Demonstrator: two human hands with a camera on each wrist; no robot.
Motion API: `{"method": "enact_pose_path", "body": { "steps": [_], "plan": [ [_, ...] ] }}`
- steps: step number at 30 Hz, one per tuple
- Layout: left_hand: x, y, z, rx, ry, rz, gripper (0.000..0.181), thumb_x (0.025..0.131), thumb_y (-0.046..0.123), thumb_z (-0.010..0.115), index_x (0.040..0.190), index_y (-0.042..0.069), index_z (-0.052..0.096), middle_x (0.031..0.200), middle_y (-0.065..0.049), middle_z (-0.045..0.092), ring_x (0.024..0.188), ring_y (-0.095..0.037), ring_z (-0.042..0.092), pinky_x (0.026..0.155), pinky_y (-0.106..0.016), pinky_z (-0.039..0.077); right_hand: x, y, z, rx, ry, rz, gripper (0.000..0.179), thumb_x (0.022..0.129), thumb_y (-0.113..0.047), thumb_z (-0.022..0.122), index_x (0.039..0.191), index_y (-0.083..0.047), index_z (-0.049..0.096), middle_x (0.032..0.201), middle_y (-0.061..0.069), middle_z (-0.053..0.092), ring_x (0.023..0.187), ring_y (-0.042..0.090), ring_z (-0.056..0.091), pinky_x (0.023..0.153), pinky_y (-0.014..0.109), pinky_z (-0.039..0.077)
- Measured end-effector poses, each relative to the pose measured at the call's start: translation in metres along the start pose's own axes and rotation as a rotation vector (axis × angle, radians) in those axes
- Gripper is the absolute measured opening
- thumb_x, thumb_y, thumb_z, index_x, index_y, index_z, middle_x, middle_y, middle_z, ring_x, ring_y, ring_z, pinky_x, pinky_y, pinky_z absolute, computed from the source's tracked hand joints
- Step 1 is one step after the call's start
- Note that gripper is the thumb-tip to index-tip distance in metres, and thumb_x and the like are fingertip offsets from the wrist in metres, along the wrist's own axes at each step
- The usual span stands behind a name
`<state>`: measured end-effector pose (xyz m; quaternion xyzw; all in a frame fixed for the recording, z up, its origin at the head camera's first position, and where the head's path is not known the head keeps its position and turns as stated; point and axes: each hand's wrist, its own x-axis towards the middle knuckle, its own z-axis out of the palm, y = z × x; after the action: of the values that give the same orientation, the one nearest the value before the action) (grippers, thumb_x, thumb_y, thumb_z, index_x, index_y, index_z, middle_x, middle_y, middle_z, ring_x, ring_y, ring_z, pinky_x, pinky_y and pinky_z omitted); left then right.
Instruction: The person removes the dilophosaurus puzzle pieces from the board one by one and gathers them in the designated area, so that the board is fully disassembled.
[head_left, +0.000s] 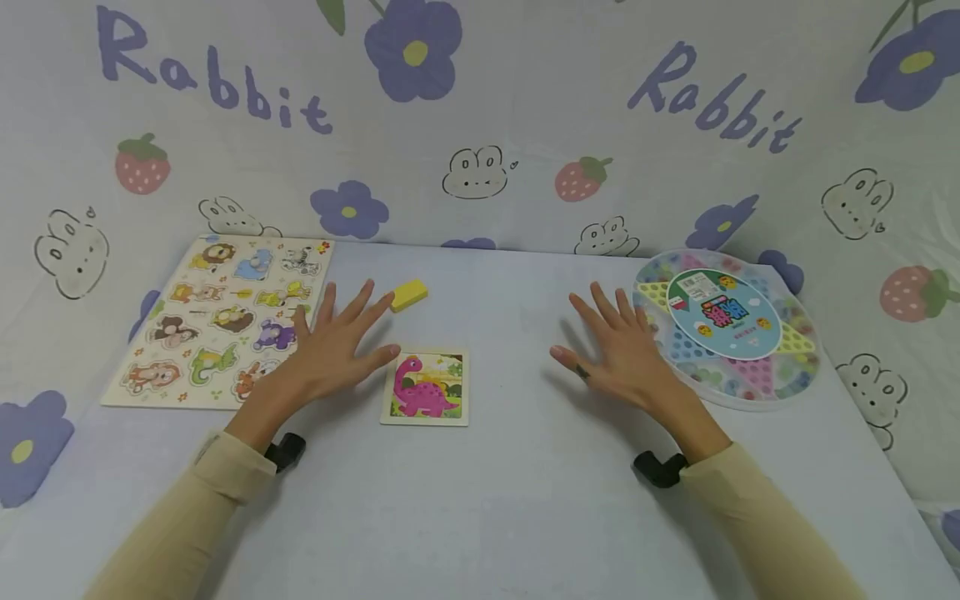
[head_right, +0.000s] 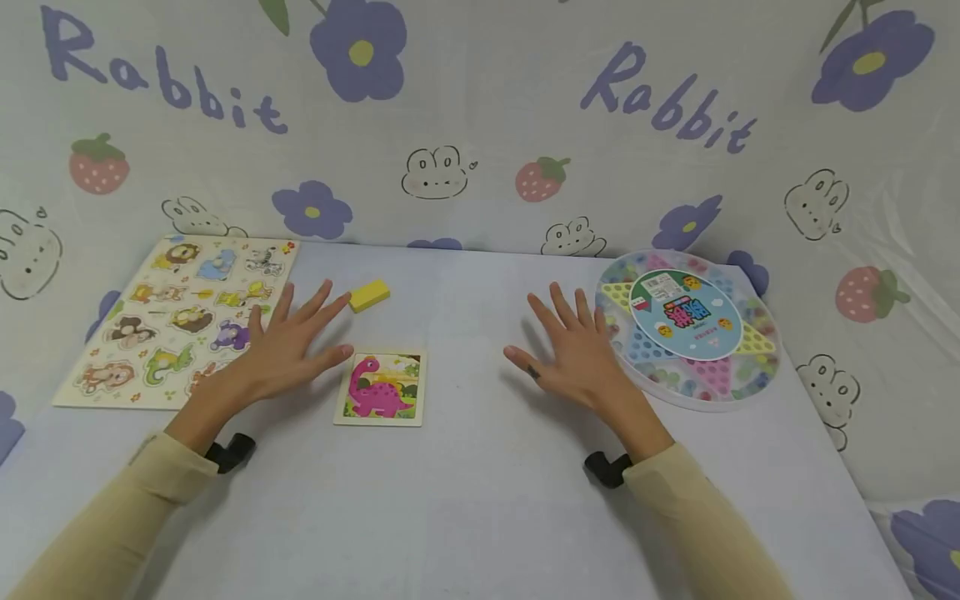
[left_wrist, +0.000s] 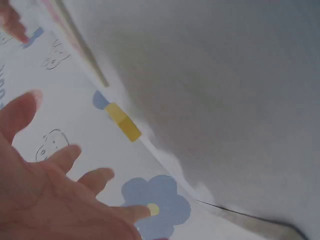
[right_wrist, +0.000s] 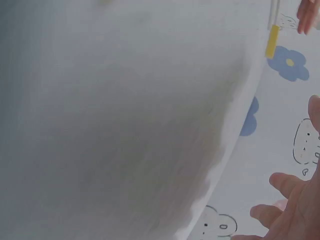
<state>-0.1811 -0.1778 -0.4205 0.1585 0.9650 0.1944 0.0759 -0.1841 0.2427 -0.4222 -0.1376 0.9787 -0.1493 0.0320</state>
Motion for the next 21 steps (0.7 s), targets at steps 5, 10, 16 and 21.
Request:
{"method": "enact_pose_path", "body": {
  "steps": [5,10,16,21],
  "plan": [
    [-0.009,0.001,0.001,-0.088,-0.062,0.045,0.083,0.101,0.057,0.059,0.17,0.029,0.023,0.181,-0.007,0.009,0.164,-0.054,-0.007,0.12,-0.086,-0.008,0.005,-0.009,0.004,0.064,-0.004,-0.013,0.091,0.099,-0.07,0.054,0.171,-0.024,0.024,0.181,0.011,0.01,0.166,0.049,0.006,0.131,0.073,0.009],
    [-0.017,0.0,0.002,-0.169,-0.151,0.086,0.088,0.097,0.052,0.067,0.17,0.029,0.024,0.18,-0.008,0.017,0.165,-0.052,0.001,0.123,-0.084,-0.005,0.01,-0.021,0.007,0.098,0.007,-0.036,0.089,0.098,-0.067,0.059,0.169,-0.022,0.029,0.18,0.011,0.017,0.165,0.047,0.017,0.132,0.068,0.019],
    [-0.023,-0.001,0.004,-0.172,-0.216,0.109,0.09,0.092,0.049,0.075,0.168,0.024,0.034,0.178,-0.008,0.024,0.165,-0.052,0.004,0.123,-0.084,-0.003,0.013,-0.034,0.012,0.131,0.002,-0.039,0.088,0.097,-0.067,0.062,0.168,-0.023,0.033,0.178,0.01,0.024,0.162,0.042,0.03,0.128,0.067,0.031],
    [-0.025,-0.002,0.004,-0.138,-0.243,0.126,0.094,0.087,0.048,0.082,0.166,0.02,0.038,0.178,-0.008,0.023,0.165,-0.052,0.002,0.123,-0.084,-0.001,0.014,-0.042,0.016,0.143,-0.002,-0.038,0.088,0.096,-0.067,0.063,0.167,-0.024,0.034,0.177,0.01,0.029,0.16,0.042,0.034,0.127,0.066,0.033]
  ]
}}
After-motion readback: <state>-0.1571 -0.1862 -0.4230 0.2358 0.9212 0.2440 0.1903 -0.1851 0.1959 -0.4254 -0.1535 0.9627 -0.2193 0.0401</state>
